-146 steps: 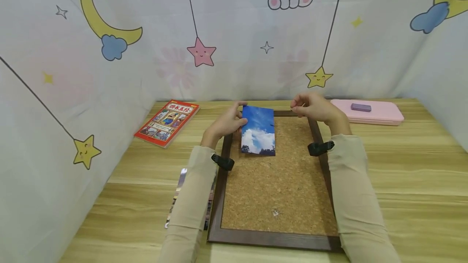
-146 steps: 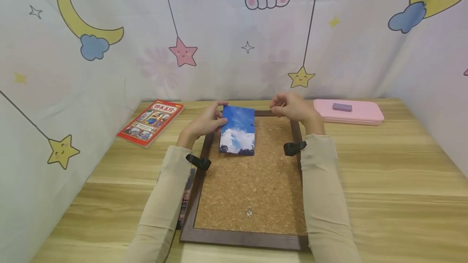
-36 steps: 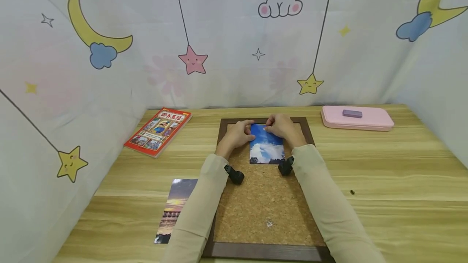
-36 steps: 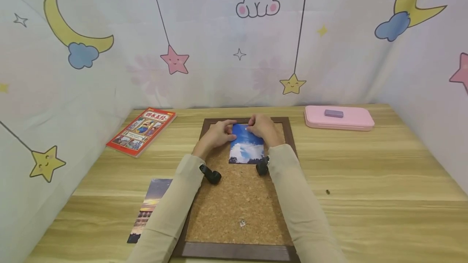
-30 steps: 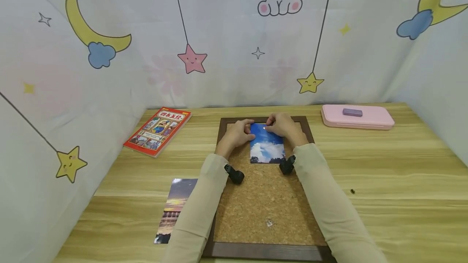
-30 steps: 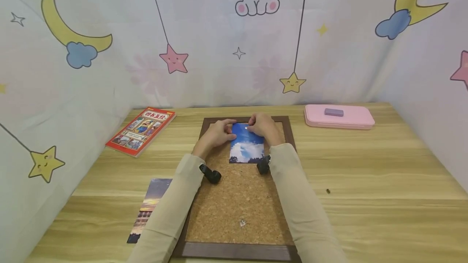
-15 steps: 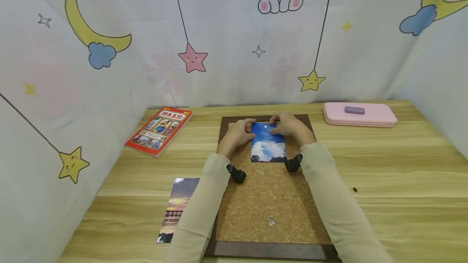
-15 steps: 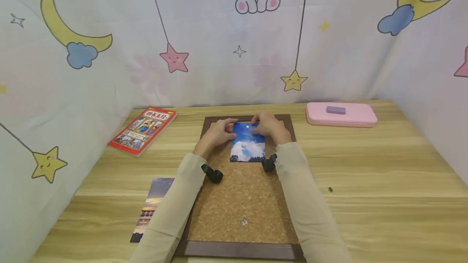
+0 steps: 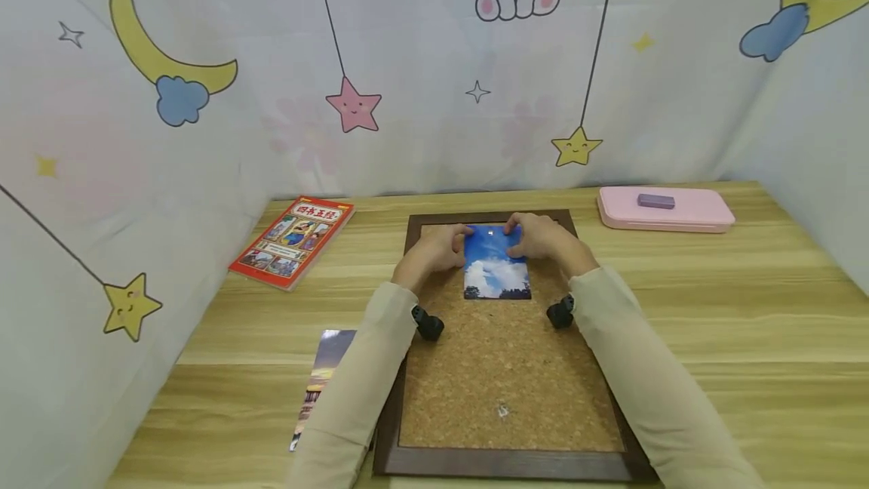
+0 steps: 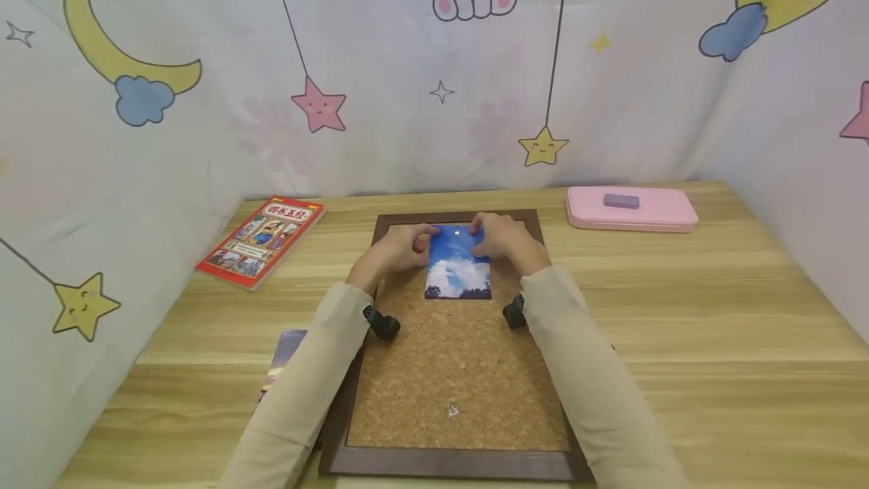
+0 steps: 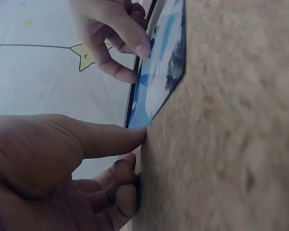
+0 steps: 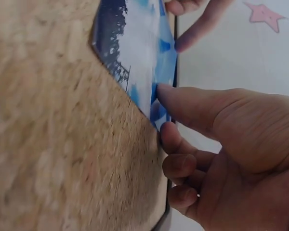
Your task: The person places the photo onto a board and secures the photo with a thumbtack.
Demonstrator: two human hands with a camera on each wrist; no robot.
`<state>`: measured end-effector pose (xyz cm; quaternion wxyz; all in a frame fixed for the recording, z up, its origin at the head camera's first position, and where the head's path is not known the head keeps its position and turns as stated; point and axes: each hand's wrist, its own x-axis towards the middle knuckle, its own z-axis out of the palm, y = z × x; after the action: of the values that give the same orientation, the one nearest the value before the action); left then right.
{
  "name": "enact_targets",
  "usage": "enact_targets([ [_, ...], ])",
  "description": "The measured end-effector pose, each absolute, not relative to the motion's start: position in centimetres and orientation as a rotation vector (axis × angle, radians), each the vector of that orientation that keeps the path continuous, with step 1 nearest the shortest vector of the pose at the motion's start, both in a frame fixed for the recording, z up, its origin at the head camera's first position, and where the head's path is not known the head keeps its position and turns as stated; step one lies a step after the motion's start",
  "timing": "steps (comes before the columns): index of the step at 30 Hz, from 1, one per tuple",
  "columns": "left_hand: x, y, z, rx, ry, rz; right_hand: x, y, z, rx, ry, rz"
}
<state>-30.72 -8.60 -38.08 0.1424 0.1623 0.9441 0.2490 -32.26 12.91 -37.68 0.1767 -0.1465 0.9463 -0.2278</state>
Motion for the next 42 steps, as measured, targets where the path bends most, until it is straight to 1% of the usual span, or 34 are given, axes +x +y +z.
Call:
enact_targets([
  [7,-28.8,-9.5,-37.6,0.504,2.69,0.645,-30.5,14.2,-37.5,-0.486,2.699,-0.629],
  [14,-26.3,-10.5,-37.2,0.544,2.725,0.474,-28.4,16.1,-37.5,-0.599,2.737,-0.623],
  [23,-23.6,-12.3,-36.6,0.54,2.764,0.271,-25.6,18.7,-36.8,-0.625,2.732,-0.575],
  [33,-21.0,-15.7,-36.1,0.494,2.792,0.324,-23.5,22.0,-36.1,-0.655,2.762,-0.528],
  [42,-18.9,-20.4,-35.9,0.433,2.806,0.459,-21.9,24.8,-35.5,-0.735,2.71,-0.574],
])
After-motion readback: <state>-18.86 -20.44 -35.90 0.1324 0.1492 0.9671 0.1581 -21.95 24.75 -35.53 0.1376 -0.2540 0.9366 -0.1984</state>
